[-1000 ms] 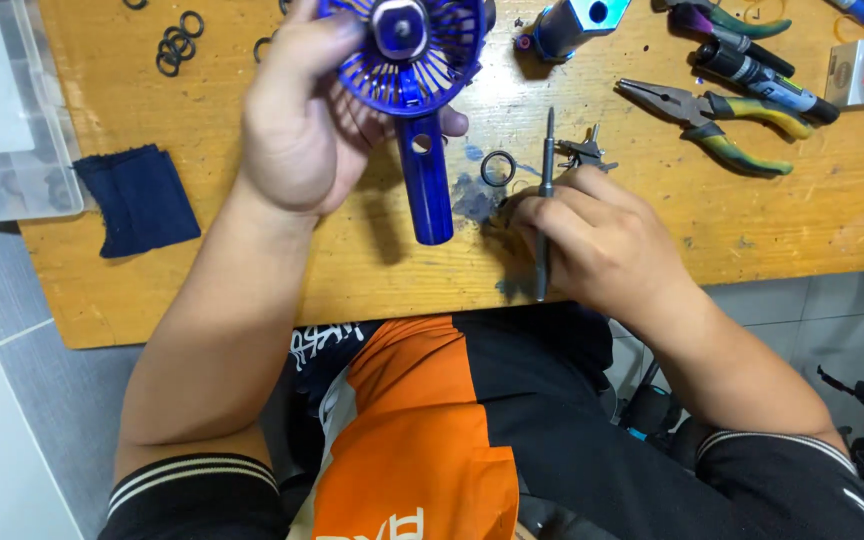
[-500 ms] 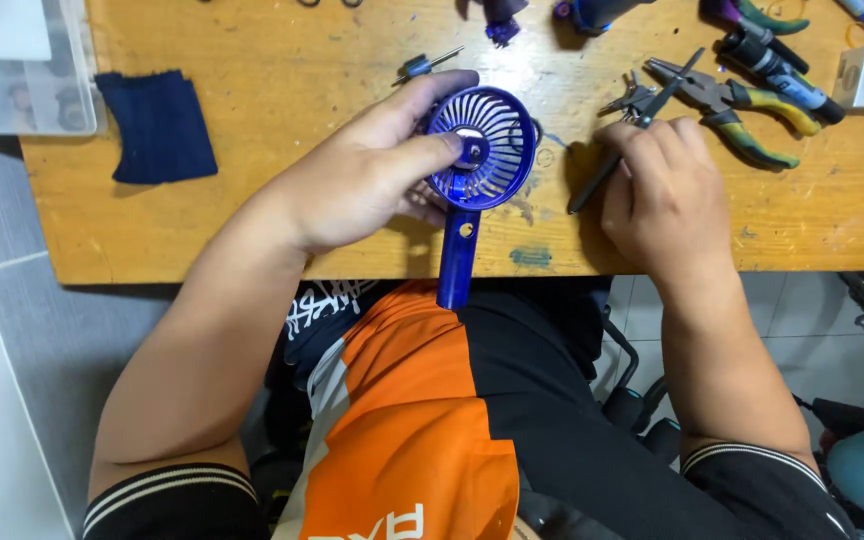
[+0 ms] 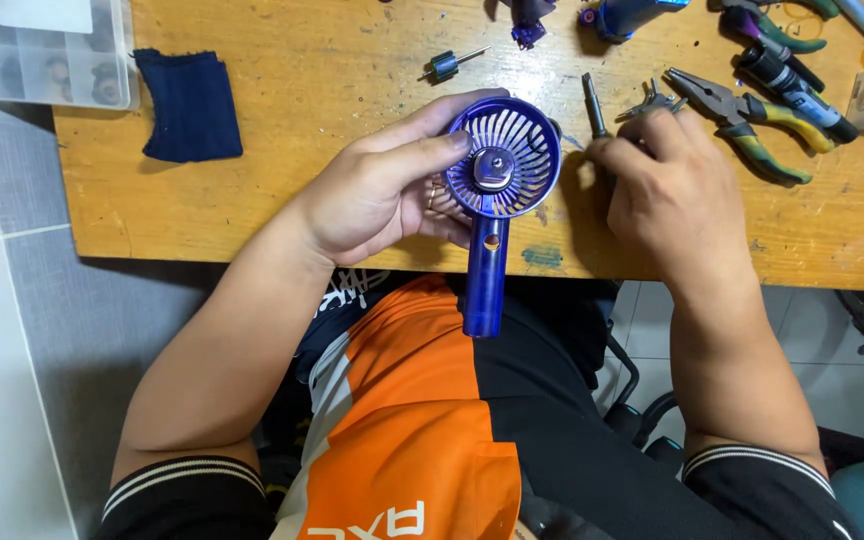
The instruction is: The person assembles a blue portable fan by inserting a fan blade into the motor housing and securing it with a metal clip. They use a screwdriver to tighten the clip and then attach the front protective cage to complete the assembly.
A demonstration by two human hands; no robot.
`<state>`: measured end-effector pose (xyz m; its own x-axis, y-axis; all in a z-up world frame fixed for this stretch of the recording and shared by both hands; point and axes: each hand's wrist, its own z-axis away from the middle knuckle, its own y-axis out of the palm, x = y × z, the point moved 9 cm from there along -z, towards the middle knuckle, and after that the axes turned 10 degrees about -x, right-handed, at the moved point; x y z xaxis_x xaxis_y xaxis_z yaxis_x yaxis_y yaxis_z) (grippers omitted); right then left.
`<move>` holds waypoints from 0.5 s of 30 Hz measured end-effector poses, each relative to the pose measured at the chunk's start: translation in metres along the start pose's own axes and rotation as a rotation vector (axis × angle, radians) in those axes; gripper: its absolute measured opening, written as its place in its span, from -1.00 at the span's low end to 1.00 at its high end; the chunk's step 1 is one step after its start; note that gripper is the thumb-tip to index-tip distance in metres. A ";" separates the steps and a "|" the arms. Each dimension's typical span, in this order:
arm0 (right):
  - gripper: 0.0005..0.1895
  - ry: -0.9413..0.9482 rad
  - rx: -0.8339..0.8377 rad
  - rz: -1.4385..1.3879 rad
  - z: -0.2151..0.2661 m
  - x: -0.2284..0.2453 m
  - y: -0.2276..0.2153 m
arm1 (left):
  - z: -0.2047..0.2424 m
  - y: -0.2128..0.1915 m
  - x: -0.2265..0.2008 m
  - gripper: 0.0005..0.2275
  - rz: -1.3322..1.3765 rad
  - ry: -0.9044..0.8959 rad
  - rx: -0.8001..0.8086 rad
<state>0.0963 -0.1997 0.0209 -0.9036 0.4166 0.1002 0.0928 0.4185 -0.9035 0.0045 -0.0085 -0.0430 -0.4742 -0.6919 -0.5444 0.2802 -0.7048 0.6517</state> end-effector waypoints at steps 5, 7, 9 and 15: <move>-0.92 0.052 -0.026 -0.058 -0.012 -0.005 0.008 | 0.008 0.012 -0.006 -0.35 -0.105 0.037 0.067; -0.82 0.029 -0.017 -0.055 -0.021 -0.001 0.011 | 0.009 0.012 -0.005 -0.32 -0.140 0.044 0.063; -0.73 0.015 0.103 -0.009 -0.029 0.001 0.025 | 0.007 0.007 -0.003 -0.33 -0.199 0.062 0.034; -0.75 0.083 0.249 -0.187 -0.037 -0.010 0.049 | 0.004 0.004 -0.009 -0.31 -0.341 0.067 -0.029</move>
<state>0.1256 -0.1539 -0.0090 -0.8570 0.4200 0.2986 -0.1860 0.2882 -0.9393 0.0070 -0.0041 -0.0336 -0.4894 -0.4235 -0.7623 0.1392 -0.9009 0.4111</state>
